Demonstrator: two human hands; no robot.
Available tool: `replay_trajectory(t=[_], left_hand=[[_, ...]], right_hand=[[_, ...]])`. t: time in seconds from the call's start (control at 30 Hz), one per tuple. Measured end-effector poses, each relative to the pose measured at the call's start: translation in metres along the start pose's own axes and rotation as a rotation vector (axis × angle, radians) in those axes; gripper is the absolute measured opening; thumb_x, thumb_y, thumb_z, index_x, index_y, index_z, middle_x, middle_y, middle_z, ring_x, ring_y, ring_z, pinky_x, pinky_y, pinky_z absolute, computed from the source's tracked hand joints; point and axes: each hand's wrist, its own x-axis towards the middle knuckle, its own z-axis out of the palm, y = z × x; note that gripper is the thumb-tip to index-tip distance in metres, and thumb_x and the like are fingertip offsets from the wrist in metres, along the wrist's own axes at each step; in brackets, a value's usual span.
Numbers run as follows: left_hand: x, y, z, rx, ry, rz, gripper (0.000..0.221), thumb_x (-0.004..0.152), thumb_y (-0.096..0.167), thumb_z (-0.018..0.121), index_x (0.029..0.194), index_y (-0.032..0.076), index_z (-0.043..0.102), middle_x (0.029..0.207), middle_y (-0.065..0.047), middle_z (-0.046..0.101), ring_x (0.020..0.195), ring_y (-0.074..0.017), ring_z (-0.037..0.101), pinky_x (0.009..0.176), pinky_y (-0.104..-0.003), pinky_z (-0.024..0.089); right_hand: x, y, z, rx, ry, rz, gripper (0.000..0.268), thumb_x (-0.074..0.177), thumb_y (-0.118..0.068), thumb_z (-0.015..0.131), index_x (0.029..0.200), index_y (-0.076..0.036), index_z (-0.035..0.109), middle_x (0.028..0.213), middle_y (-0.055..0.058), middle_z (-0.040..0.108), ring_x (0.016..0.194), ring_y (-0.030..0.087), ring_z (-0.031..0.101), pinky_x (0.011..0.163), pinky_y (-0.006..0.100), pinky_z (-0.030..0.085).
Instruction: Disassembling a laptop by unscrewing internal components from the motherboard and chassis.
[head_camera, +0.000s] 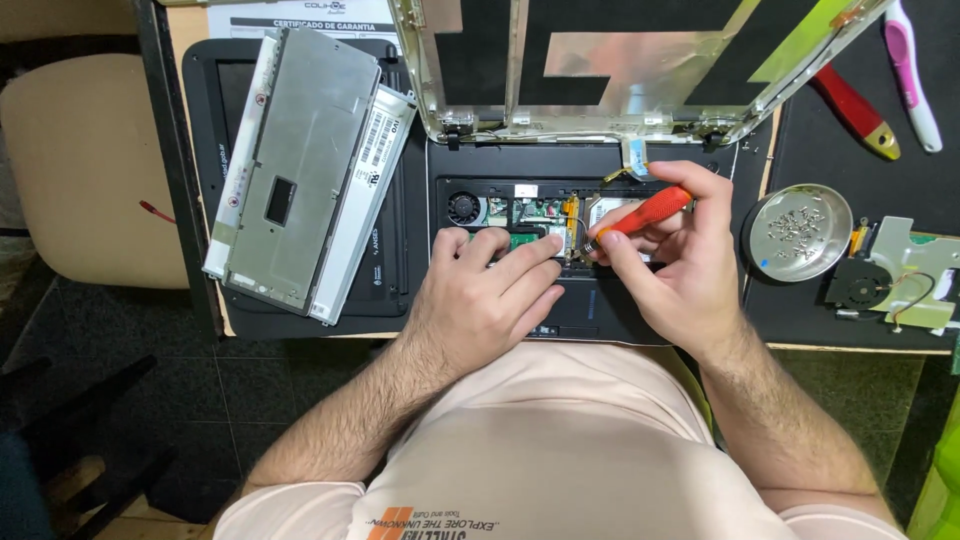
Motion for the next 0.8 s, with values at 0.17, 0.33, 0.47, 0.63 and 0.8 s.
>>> replay_trajectory(t=[0.17, 0.33, 0.47, 0.63, 0.8], left_hand=[[0.0001, 0.0, 0.0003, 0.001, -0.007, 0.004, 0.014, 0.118, 0.036, 0.091, 0.116, 0.023, 0.085, 0.15, 0.008, 0.087, 0.109, -0.027, 0.068, 0.088, -0.047, 0.043], [0.0006, 0.0005, 0.0, -0.005, -0.014, 0.001, 0.014, 0.118, 0.036, 0.091, 0.115, 0.023, 0.085, 0.148, 0.008, 0.087, 0.109, -0.0267, 0.068, 0.088, -0.047, 0.042], [0.0001, 0.0005, -0.0001, -0.008, -0.023, -0.001, 0.014, 0.118, 0.036, 0.091, 0.116, 0.023, 0.085, 0.149, 0.008, 0.087, 0.109, -0.0272, 0.068, 0.089, -0.048, 0.042], [0.0001, 0.0006, 0.0003, -0.006, -0.032, -0.004, 0.015, 0.118, 0.037, 0.091, 0.117, 0.024, 0.085, 0.15, 0.009, 0.086, 0.109, -0.0268, 0.068, 0.089, -0.048, 0.043], [0.0, 0.0007, 0.0011, -0.002, -0.025, -0.001, 0.016, 0.118, 0.037, 0.092, 0.116, 0.023, 0.085, 0.149, 0.008, 0.087, 0.108, -0.0272, 0.069, 0.089, -0.048, 0.043]], right_hand=[[0.0002, 0.0008, 0.0011, -0.017, 0.007, -0.015, 0.063, 0.115, 0.007, 0.076, 0.162, -0.004, 0.037, 0.12, 0.025, 0.084, 0.095, 0.03, 0.088, 0.096, 0.039, 0.077], [0.0012, 0.0026, 0.0001, -0.045, 0.008, -0.024, 0.062, 0.115, 0.007, 0.077, 0.163, -0.002, 0.038, 0.121, 0.025, 0.085, 0.097, 0.03, 0.089, 0.097, 0.039, 0.078], [0.0016, 0.0019, 0.0, -0.071, 0.006, -0.034, 0.062, 0.116, 0.008, 0.077, 0.163, -0.002, 0.038, 0.121, 0.024, 0.085, 0.097, 0.029, 0.089, 0.097, 0.038, 0.077], [0.0012, 0.001, 0.0006, -0.07, 0.018, -0.024, 0.062, 0.116, 0.007, 0.077, 0.163, -0.001, 0.039, 0.121, 0.024, 0.085, 0.096, 0.028, 0.088, 0.096, 0.037, 0.077], [0.0004, -0.0006, 0.0022, -0.082, 0.022, -0.054, 0.061, 0.117, 0.009, 0.077, 0.162, -0.001, 0.038, 0.12, 0.024, 0.084, 0.096, 0.028, 0.087, 0.095, 0.037, 0.077]])
